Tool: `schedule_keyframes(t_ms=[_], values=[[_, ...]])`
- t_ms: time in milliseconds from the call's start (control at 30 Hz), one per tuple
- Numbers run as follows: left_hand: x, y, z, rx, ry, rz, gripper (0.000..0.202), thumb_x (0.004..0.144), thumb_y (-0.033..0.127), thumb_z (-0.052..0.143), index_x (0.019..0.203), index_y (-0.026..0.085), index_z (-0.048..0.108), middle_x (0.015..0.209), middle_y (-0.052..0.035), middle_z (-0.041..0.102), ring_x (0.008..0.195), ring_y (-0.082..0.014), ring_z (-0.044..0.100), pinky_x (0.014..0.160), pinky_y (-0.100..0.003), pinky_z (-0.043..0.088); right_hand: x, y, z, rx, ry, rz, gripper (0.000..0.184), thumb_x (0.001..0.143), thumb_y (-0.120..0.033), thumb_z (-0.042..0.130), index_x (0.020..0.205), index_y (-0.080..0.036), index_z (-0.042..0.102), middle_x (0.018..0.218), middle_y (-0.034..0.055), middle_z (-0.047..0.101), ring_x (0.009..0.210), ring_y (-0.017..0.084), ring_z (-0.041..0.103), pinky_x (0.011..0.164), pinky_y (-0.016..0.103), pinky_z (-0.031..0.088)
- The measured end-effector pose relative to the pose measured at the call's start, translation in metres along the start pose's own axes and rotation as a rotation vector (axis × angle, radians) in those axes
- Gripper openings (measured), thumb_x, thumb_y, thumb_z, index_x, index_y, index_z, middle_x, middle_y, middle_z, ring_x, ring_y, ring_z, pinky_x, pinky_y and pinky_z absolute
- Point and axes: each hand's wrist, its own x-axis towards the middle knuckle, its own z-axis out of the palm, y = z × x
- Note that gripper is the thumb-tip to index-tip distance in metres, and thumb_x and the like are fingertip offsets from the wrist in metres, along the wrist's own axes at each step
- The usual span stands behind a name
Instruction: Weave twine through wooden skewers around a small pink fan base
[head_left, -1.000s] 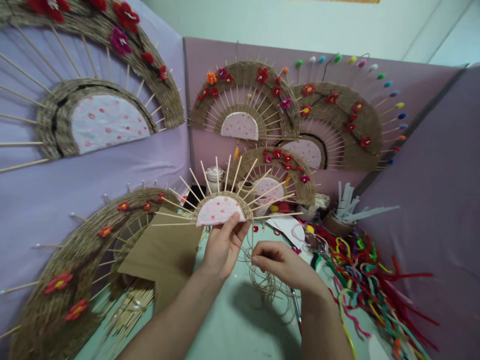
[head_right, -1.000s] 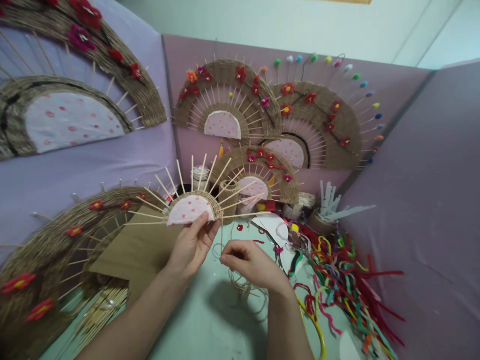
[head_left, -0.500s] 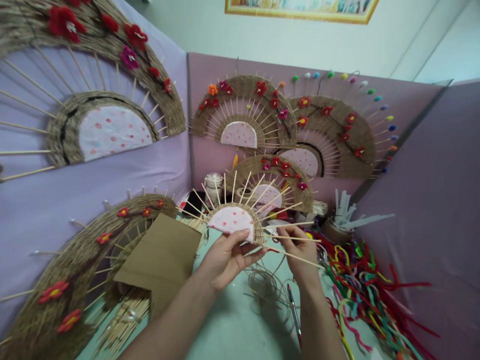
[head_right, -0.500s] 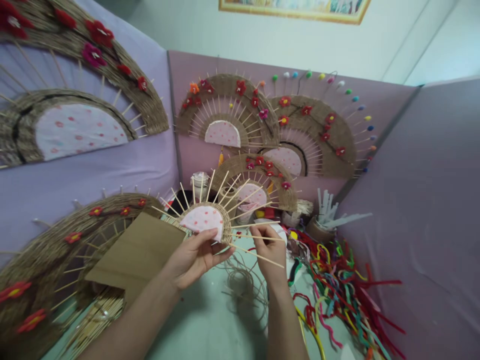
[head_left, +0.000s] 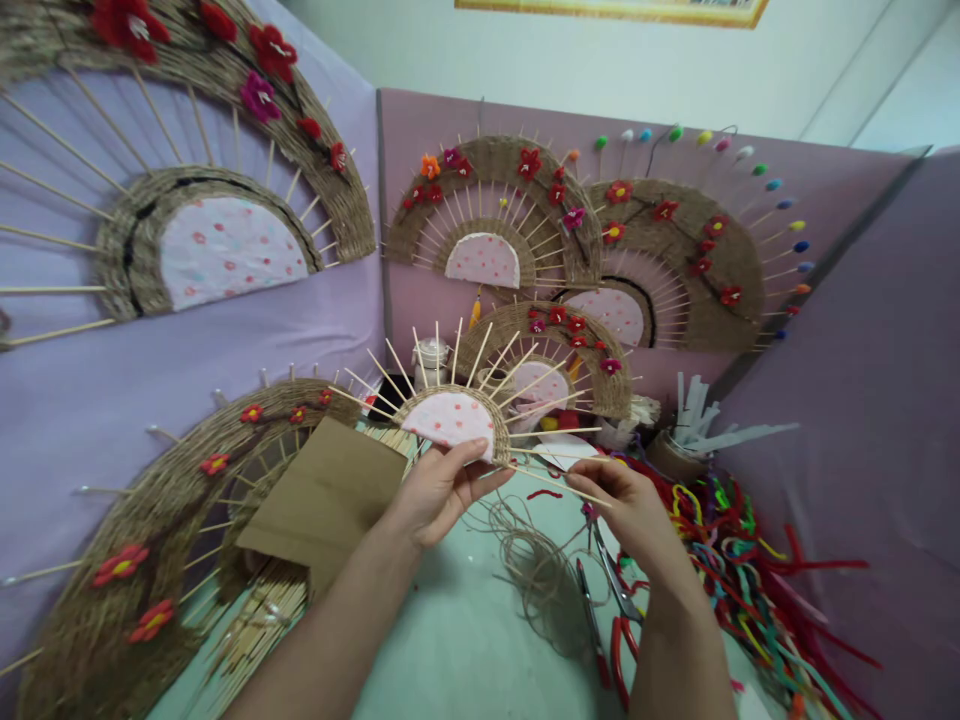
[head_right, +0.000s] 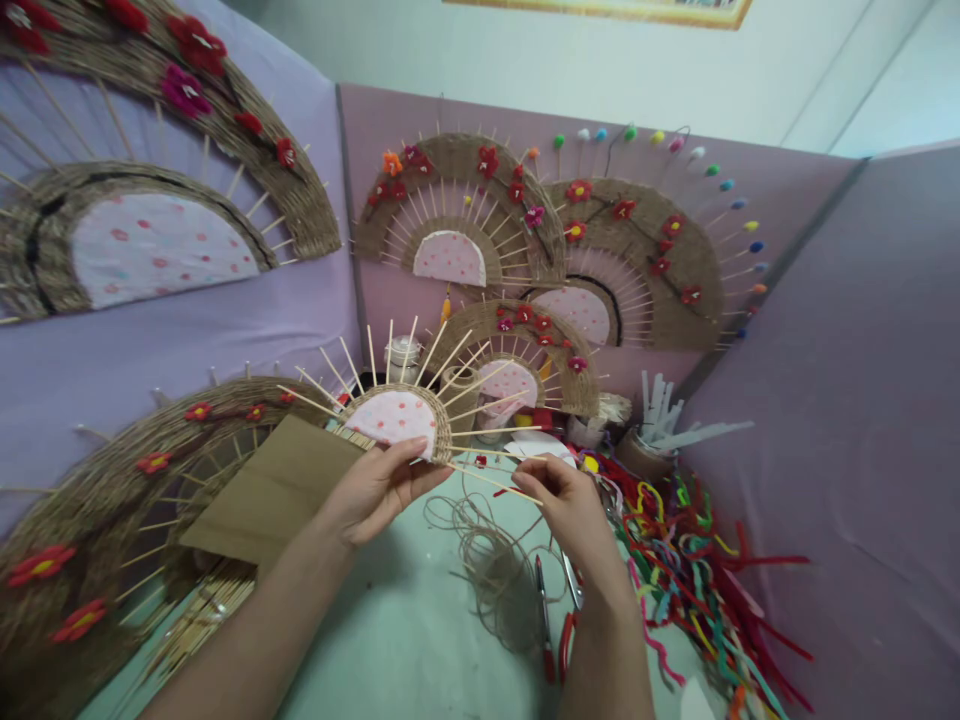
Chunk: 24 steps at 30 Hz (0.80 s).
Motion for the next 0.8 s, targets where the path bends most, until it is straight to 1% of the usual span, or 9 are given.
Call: schedule_keyframes(t_ms=[67,133,233,300,367,467,567,667,800], values=[[0.003,0.007,-0.004,0.024,0.026,0.014,0.010,0.077,0.007,0.061,0.086,0.011,0.059,0.078,-0.0039,0.067,0.069,-0.0115,0.063,0.073,-0.032,0.059,-0.003,-0.001,-0.009,-0.040,-0.029,-0.021,0.024,0.069,-0.041,0.069,0.070,-0.017,0.066,0.067,0.0024,0.062,0.062,0.015,0.053,0.057,0.026,0.041],[0.005,0.012,-0.008,0.050,0.040,0.033,0.013,0.076,0.006,0.061,0.088,0.011,0.059,0.080,-0.0038,0.067,0.071,-0.0117,0.063,0.073,-0.032,0.059,-0.007,-0.004,-0.015,-0.072,-0.008,-0.053,0.023,0.070,-0.040,0.069,0.069,-0.018,0.065,0.067,0.0020,0.062,0.061,0.015,0.052,0.057,0.025,0.041],[0.006,0.014,-0.012,0.089,0.035,0.043,0.015,0.074,0.007,0.064,0.087,0.012,0.059,0.081,-0.0031,0.067,0.072,-0.0115,0.063,0.075,-0.033,0.059,-0.014,-0.012,-0.016,-0.020,0.110,-0.097,0.021,0.072,-0.039,0.068,0.072,-0.019,0.065,0.065,0.0004,0.059,0.058,0.013,0.049,0.053,0.024,0.039],[0.005,0.014,-0.012,0.105,0.021,0.020,0.015,0.074,0.006,0.065,0.087,0.012,0.059,0.080,-0.0030,0.067,0.071,-0.0112,0.063,0.076,-0.033,0.059,-0.017,-0.016,-0.014,0.046,0.222,-0.125,0.019,0.073,-0.038,0.068,0.074,-0.019,0.065,0.066,-0.0004,0.058,0.059,0.012,0.048,0.053,0.023,0.038],[0.003,0.013,-0.011,0.102,0.005,-0.010,0.016,0.073,0.006,0.064,0.087,0.012,0.060,0.079,-0.0033,0.067,0.071,-0.0113,0.063,0.075,-0.033,0.059,-0.015,-0.015,-0.011,0.085,0.301,-0.128,0.018,0.073,-0.037,0.069,0.075,-0.019,0.065,0.066,-0.0008,0.058,0.060,0.012,0.048,0.054,0.023,0.038],[0.000,0.010,-0.007,0.072,-0.013,-0.053,0.014,0.075,0.005,0.063,0.086,0.011,0.060,0.078,-0.0034,0.067,0.069,-0.0113,0.063,0.074,-0.033,0.059,-0.008,-0.008,-0.005,0.129,0.301,-0.068,0.021,0.072,-0.038,0.069,0.074,-0.018,0.065,0.065,-0.0010,0.057,0.059,0.012,0.047,0.055,0.023,0.037],[-0.004,0.003,-0.001,0.045,-0.040,-0.140,0.014,0.077,0.006,0.060,0.090,0.011,0.060,0.082,-0.0056,0.068,0.072,-0.0134,0.065,0.072,-0.032,0.059,0.002,0.001,0.007,0.197,0.272,-0.012,0.023,0.070,-0.040,0.070,0.073,-0.018,0.065,0.063,-0.0014,0.057,0.058,0.012,0.047,0.054,0.024,0.037],[-0.010,-0.012,0.007,0.026,-0.113,-0.272,0.020,0.078,0.007,0.058,0.097,0.009,0.060,0.089,-0.0097,0.069,0.077,-0.0164,0.066,0.070,-0.031,0.059,0.008,0.004,0.024,0.256,0.261,0.009,0.023,0.067,-0.040,0.071,0.069,-0.018,0.063,0.061,-0.0013,0.057,0.057,0.013,0.049,0.055,0.025,0.039],[-0.016,-0.032,0.015,-0.035,-0.197,-0.391,0.021,0.078,0.008,0.058,0.098,0.010,0.060,0.087,-0.0091,0.069,0.073,-0.0171,0.066,0.071,-0.037,0.058,0.011,0.005,0.039,0.304,0.277,0.029,0.023,0.066,-0.039,0.070,0.069,-0.019,0.061,0.064,-0.0002,0.059,0.058,0.013,0.050,0.054,0.026,0.041]])
